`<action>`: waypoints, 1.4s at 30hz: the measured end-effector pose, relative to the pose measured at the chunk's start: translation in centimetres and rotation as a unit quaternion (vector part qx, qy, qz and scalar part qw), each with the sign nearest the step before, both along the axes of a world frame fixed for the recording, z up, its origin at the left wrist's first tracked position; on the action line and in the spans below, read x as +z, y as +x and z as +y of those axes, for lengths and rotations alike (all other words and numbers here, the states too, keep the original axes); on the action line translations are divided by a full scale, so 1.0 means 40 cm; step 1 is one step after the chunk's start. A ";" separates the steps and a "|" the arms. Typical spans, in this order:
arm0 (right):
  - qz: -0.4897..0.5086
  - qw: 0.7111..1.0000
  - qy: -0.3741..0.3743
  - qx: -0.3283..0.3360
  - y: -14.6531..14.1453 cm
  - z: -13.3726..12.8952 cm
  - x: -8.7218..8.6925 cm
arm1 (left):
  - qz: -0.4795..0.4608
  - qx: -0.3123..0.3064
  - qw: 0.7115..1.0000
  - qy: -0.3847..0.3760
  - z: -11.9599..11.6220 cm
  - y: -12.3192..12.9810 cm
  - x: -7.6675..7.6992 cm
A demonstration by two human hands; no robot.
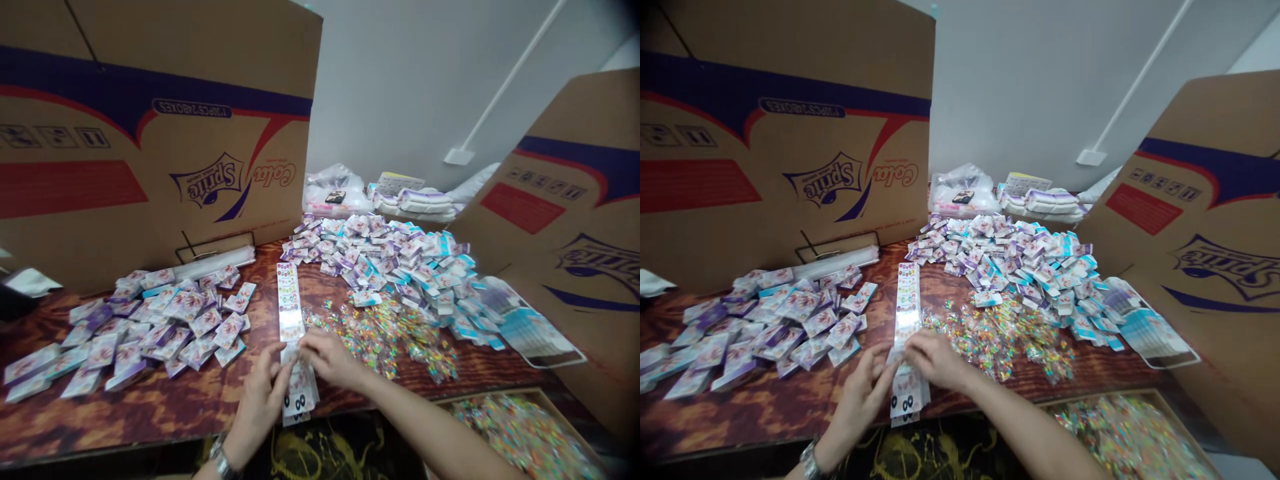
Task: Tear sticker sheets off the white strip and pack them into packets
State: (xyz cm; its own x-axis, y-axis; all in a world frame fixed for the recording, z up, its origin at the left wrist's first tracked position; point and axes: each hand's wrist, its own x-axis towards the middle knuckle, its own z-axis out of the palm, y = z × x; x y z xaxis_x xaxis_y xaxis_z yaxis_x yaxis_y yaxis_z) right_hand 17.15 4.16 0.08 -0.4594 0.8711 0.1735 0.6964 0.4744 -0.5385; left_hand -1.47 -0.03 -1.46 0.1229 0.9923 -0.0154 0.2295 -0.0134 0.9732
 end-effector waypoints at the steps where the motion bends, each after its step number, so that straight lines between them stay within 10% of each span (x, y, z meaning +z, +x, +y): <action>1: -0.048 0.995 -0.016 -0.083 0.038 0.024 0.005 | -0.008 -0.009 1.000 -0.014 0.003 -0.002 0.000; 6: -0.148 0.932 -0.012 -0.331 0.238 0.129 -0.003 | -0.035 -0.047 0.998 -0.031 0.009 -0.009 -0.014; 9: -0.188 0.911 -0.022 -0.367 0.278 0.147 -0.033 | -0.003 -0.056 0.998 -0.015 0.008 0.003 -0.019; 15: -0.173 0.955 0.011 -0.241 0.182 0.136 0.004 | 0.081 -0.056 0.989 0.113 0.045 0.033 0.035; 22: -0.045 0.984 0.068 0.158 0.044 0.064 0.107 | 0.121 -0.113 0.971 0.172 0.098 0.059 0.034; 32: -0.149 0.973 -0.152 0.090 0.210 0.317 0.023 | 0.045 -0.012 0.999 0.023 0.065 -0.052 0.031; 42: -0.277 0.919 -0.276 0.047 0.184 0.385 -0.088 | 0.062 -0.021 0.998 0.008 0.060 -0.042 -0.012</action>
